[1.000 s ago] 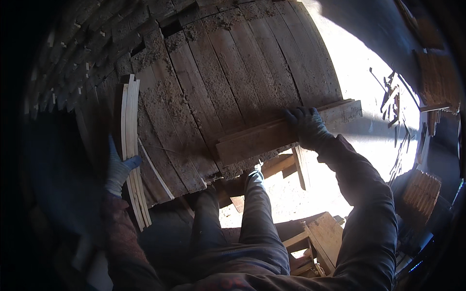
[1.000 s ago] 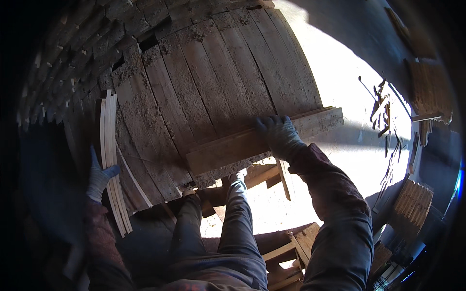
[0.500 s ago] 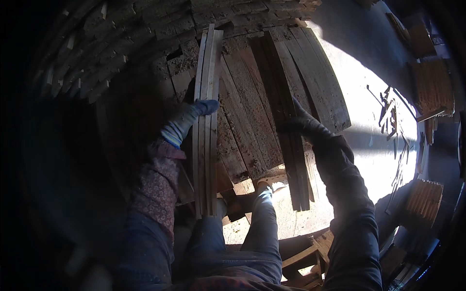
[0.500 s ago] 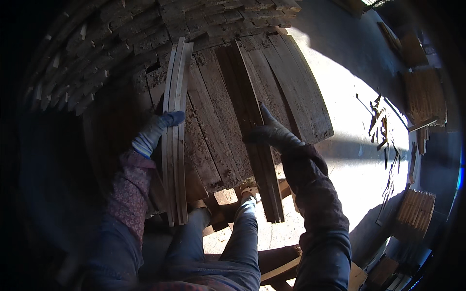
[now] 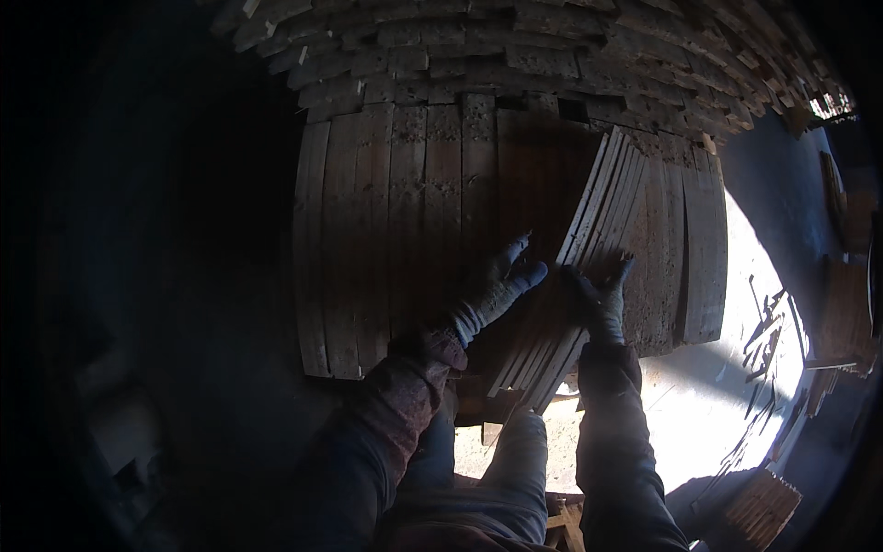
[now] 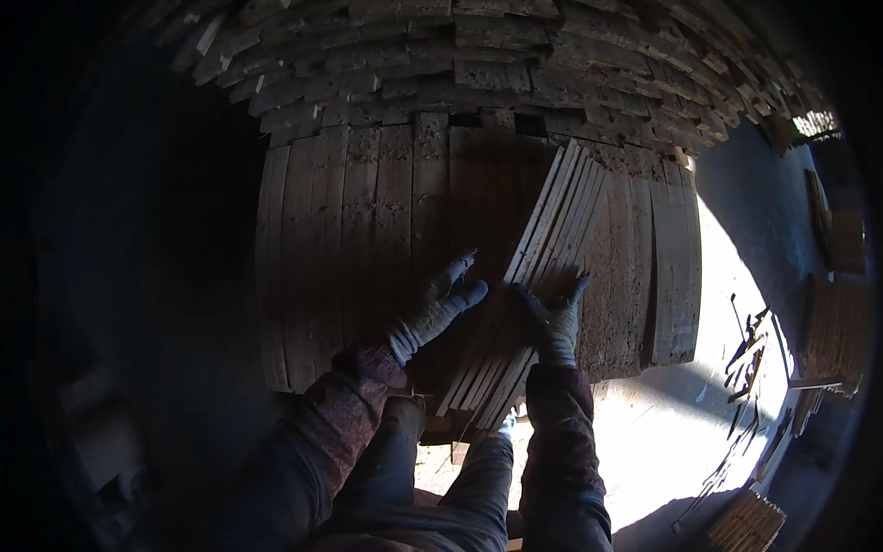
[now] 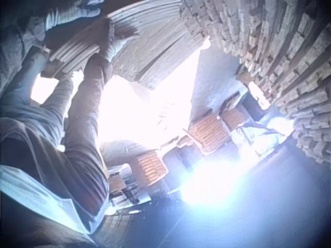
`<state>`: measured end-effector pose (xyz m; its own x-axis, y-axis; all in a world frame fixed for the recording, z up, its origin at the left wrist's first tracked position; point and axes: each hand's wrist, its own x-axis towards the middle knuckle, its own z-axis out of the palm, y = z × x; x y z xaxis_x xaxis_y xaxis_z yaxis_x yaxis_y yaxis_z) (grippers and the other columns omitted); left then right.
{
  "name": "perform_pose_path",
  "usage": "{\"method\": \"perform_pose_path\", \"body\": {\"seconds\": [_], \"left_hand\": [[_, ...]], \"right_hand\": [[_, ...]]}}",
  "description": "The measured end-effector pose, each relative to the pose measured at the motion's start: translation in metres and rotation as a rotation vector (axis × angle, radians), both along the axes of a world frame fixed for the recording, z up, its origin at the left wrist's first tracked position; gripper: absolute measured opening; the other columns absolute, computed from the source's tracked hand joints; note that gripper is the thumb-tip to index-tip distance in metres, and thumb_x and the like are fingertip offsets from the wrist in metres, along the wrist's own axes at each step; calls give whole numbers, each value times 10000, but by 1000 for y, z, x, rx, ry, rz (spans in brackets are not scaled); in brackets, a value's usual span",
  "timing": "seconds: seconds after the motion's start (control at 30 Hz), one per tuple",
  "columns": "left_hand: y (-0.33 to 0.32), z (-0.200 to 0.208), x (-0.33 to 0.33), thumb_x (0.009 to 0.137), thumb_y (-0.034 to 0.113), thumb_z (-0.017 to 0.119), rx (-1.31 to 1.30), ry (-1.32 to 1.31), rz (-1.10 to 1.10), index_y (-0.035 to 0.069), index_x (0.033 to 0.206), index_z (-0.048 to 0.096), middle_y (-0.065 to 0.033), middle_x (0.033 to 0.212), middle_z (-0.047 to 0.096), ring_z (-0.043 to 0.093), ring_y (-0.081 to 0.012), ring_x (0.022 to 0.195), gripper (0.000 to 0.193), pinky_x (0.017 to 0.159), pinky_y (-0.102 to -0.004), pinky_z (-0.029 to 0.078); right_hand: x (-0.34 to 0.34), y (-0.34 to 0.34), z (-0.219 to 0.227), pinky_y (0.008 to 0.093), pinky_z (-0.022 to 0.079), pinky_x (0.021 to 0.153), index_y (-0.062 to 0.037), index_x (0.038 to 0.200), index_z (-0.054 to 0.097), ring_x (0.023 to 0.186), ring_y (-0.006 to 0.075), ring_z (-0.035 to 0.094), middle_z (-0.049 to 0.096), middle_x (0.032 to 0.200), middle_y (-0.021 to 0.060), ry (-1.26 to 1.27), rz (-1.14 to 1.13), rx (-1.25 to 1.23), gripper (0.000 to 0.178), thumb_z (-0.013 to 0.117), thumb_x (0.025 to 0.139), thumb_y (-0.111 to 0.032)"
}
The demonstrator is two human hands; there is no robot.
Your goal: The person repeatedly picks up thin wooden planks from a stack and places them onto a conveyor or sorting table. The person handles the planks one at a time, aligning them before depositing them. The task continues throughout the clip without visible completion.
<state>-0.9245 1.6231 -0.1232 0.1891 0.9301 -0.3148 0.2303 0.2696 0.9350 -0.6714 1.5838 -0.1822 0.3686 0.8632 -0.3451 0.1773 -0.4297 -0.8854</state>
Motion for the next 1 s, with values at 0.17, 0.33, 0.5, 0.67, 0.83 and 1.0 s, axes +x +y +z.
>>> {"method": "perform_pose_path", "body": {"seconds": [0.17,0.33,0.5,0.67,0.83,1.0], "left_hand": [[9,-19,-232,970,246,668,54,284,733,94,1503,406,-146,1493,461,401,-270,1399,614,1140,-375,377],[-28,-72,-343,935,209,707,-367,101,581,60,1443,461,-141,1412,523,474,-248,1319,584,1100,-354,419],[-48,-63,-330,901,172,745,-361,-183,532,27,1384,516,-136,1331,586,548,-225,1239,554,1060,-332,462],[-31,-89,-309,866,135,783,-428,-57,435,-7,1324,571,-131,1250,648,622,-203,1159,524,1020,-311,505],[-41,-20,-282,880,197,770,-335,-220,414,-52,1383,496,-189,1341,592,585,-250,1241,625,1073,-353,481],[-80,-11,-241,916,221,708,-428,-575,579,-71,1410,390,-211,1325,549,591,-303,1171,656,1018,-382,514]], "right_hand": [[18,-18,64,468,266,1185,-140,1613,53,1497,360,204,142,1644,232,-293,-26,-12,1096,824,837,-195],[-21,-23,90,380,475,977,-133,1594,211,1161,242,510,467,1364,150,-186,-33,-71,878,740,894,-86],[-46,-11,110,280,454,921,-52,1524,368,1026,136,521,538,1141,37,-49,89,8,684,707,932,-109],[-69,6,132,308,502,918,-48,1494,402,1064,165,562,548,1217,97,-59,207,1,664,662,891,53],[-55,-8,135,258,519,872,-41,1496,397,1030,121,576,575,1198,53,139,161,-28,642,642,911,61],[-198,-30,136,439,322,1179,-19,1569,154,1415,359,364,375,1510,215,379,756,-238,1122,872,746,-278]]}}
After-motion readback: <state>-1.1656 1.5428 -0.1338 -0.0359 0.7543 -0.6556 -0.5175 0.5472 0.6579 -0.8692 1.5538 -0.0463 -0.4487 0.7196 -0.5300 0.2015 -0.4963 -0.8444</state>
